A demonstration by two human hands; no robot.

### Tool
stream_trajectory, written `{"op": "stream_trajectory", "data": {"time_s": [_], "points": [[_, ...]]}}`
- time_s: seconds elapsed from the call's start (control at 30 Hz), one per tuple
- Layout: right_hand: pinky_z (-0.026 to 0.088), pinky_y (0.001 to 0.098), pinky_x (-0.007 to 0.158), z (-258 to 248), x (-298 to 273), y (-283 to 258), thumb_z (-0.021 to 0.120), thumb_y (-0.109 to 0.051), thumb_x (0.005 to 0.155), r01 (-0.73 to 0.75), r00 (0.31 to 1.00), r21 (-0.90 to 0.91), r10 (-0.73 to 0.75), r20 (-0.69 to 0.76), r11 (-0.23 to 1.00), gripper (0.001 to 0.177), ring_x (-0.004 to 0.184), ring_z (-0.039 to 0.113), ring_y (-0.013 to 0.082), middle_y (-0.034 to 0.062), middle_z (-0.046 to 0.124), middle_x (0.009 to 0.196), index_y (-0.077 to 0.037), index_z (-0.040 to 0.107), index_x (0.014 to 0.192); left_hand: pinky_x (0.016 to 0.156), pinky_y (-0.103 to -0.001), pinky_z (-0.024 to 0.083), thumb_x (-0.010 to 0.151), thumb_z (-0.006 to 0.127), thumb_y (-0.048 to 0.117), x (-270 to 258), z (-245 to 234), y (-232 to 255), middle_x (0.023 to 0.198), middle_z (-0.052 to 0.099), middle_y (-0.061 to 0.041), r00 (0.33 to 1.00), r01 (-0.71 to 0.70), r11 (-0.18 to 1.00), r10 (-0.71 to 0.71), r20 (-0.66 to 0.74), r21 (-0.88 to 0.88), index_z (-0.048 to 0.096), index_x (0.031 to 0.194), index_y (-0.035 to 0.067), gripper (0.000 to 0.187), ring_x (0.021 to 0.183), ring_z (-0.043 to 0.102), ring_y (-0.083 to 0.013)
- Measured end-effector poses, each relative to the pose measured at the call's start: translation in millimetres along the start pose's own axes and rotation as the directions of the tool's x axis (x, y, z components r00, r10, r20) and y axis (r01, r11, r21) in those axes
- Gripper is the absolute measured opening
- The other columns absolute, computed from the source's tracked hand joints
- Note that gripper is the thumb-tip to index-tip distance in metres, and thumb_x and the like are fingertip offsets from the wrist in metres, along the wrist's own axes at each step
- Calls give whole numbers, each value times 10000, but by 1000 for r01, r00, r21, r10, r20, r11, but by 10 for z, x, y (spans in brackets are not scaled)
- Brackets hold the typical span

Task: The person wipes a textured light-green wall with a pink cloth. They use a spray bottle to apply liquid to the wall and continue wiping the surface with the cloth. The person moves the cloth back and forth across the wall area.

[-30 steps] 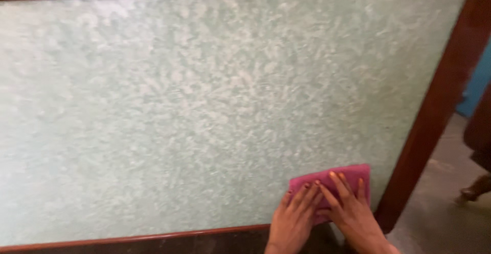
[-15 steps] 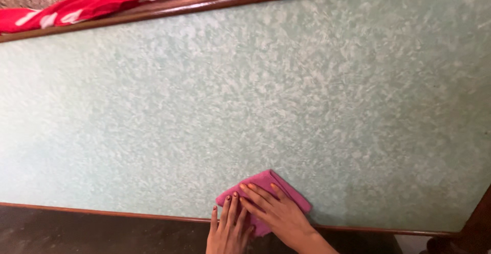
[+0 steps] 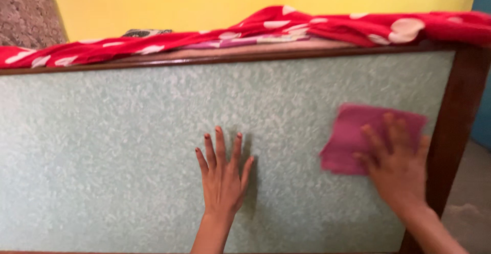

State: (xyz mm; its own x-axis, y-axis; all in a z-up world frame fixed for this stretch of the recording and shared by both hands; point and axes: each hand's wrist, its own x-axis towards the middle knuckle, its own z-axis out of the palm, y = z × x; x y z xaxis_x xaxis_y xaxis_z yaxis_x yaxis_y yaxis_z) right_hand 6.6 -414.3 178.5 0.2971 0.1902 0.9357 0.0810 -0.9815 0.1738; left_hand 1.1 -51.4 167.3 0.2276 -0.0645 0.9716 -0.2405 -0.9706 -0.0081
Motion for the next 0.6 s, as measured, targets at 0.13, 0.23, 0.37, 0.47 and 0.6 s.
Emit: {"op": "stream_trajectory", "data": {"time_s": [0.13, 0.23, 0.37, 0.47, 0.6], "points": [[119, 761, 1205, -144, 290, 88, 536, -497, 1033, -221, 962, 149, 240, -131, 964, 674, 1598, 159, 471, 250, 195, 1733, -199, 404, 1624, 1180, -656, 164, 996, 540, 464, 379, -102, 148, 1683, 96, -223, 981, 180, 982, -176, 77, -52, 367, 1579, 160, 680, 1528, 104, -484], [124, 760, 1213, -97, 558, -310, 525, -483, 1103, -201, 940, 187, 243, -241, 962, 662, 1584, 149, 522, 250, 199, 1714, -205, 338, 1674, 1179, -641, 163, 990, 528, 489, 411, -169, 159, 1685, 92, -203, 969, 209, 977, -201, 146, -41, 359, 1576, 172, 688, 1526, 106, -470], [205, 704, 1200, -6, 894, -1284, 532, -401, 1057, -67, 977, 296, 122, -172, 953, 534, 1581, 198, 408, 210, 249, 1675, -304, 402, 1566, 1172, -639, 156, 987, 525, 503, 356, -193, 78, 1678, 106, -189, 970, 178, 982, -166, 176, -56, 373, 1576, 173, 693, 1522, 111, -460], [245, 692, 1162, -26, 841, -2008, 572, -351, 972, 137, 985, 159, -118, -126, 978, 587, 1542, 248, 367, 194, 245, 1657, -329, 440, 1544, 1212, -624, 160, 999, 524, 523, 301, -206, -59, 1738, 117, -146, 958, 163, 986, -149, 245, -39, 428, 1461, 123, 619, 1575, 120, -411], [219, 635, 1169, -27, 450, -2235, 598, -350, 921, 194, 980, 369, -199, -25, 909, 603, 1529, 261, 310, 134, 269, 1648, -353, 473, 1511, 1184, -630, 162, 962, 530, 541, 49, -312, -232, 1692, 174, -88, 969, 87, 993, -66, 239, -81, 395, 1560, 155, 724, 1544, 148, -359]]}}
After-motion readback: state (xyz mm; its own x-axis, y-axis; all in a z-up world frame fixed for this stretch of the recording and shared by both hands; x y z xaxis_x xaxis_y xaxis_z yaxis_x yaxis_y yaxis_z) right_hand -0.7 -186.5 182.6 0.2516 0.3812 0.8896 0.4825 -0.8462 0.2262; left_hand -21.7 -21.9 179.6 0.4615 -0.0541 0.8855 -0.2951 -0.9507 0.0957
